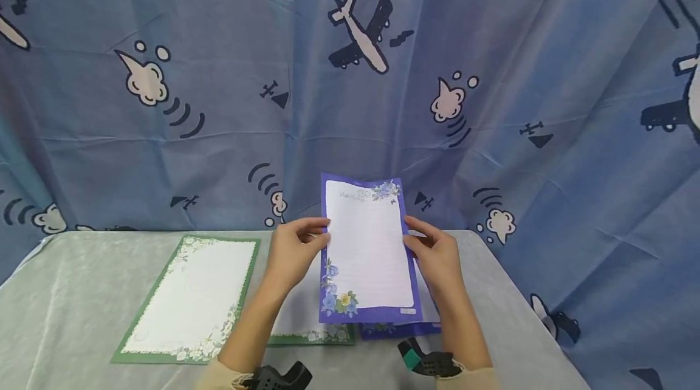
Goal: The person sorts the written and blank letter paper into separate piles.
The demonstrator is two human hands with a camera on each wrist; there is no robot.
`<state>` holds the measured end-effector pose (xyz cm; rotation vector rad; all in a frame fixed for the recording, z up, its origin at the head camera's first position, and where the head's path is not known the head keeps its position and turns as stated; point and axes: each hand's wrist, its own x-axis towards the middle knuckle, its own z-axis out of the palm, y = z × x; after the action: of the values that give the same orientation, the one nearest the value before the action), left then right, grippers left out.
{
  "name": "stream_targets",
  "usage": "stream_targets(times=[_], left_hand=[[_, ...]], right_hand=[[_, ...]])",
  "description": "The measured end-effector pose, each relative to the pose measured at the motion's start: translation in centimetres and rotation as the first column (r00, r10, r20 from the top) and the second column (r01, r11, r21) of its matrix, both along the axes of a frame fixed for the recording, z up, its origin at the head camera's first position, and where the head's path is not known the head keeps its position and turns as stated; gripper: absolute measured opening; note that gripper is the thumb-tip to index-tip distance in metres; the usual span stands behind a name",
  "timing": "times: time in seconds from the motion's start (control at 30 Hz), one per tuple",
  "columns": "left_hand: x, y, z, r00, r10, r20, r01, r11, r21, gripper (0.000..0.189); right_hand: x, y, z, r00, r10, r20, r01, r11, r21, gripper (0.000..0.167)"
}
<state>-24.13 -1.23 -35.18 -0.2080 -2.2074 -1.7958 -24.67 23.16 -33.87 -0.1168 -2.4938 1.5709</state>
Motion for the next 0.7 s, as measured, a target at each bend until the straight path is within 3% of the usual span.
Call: stream_targets(times=[0.2, 0.43, 0.7], left_hand=[[-0.3, 2.3, -0.5, 0.999, -0.04, 0.012, 0.039, 0.998, 0.058, 0.021], [-0.2, 4.8, 0.2, 0.997, -0.07, 0.019, 0.067, 0.989, 0.134, 0.021], [-0.2, 6.4, -1.4, 0.989, -0.126, 0.081, 0.103, 0.963, 0.249, 0.021]], right_hand=[[-0.2, 1.3, 0.1, 0.993, -0.121, 0.016, 0.12, 0.992, 0.033, 0.046], [-0.2, 2.6, 0.5, 0.983, -0.182, 0.01, 0.182, 0.982, 0.047, 0.046], [-0.5, 3.3, -0.2, 0.98, -0.2, -0.014, 0.2, 0.976, 0.084, 0.045]])
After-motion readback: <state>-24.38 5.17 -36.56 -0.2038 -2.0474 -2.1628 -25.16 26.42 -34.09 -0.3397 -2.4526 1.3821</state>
